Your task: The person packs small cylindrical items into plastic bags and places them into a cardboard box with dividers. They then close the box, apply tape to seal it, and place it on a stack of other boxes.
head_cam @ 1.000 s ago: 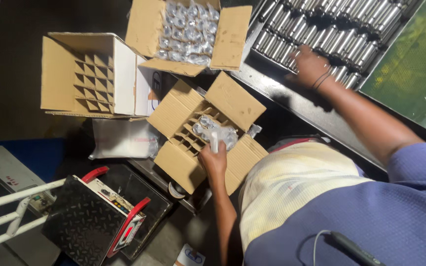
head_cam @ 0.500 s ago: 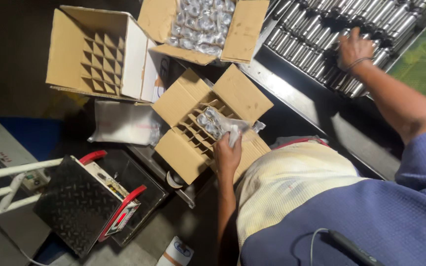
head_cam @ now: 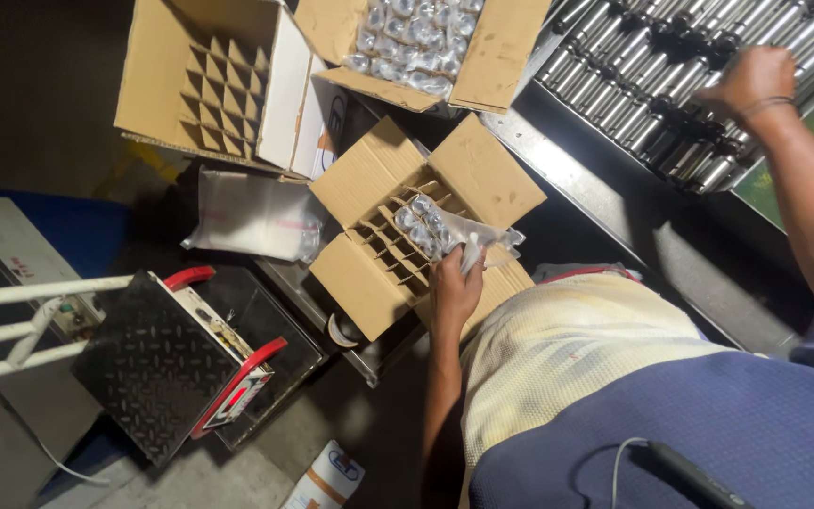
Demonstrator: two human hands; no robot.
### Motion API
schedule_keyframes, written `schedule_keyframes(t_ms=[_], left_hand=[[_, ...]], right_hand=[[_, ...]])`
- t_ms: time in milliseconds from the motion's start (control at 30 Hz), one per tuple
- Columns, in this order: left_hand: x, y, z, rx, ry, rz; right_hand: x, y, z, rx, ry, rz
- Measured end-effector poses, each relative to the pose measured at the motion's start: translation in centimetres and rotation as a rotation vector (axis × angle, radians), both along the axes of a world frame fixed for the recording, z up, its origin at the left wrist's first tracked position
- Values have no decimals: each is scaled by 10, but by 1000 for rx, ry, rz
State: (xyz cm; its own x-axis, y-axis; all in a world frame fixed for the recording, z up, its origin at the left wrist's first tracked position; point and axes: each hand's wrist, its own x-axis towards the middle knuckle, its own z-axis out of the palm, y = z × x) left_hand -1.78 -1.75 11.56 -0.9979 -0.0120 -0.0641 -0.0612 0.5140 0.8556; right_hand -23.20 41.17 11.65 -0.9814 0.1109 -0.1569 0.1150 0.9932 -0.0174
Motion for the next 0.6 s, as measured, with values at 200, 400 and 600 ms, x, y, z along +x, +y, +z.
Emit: schedule_keyframes(t_ms=[200,400,600], left_hand=[[-9,14,-21,15,0,54],[9,20,-35,137,-322,152],[30,16,-63,-5,220,85]], right_hand=[[76,-66,-1,-960,-109,-71],[131,-201,-35,-1743,-332,-63],[140,-233,-34,-1571,-274,299]])
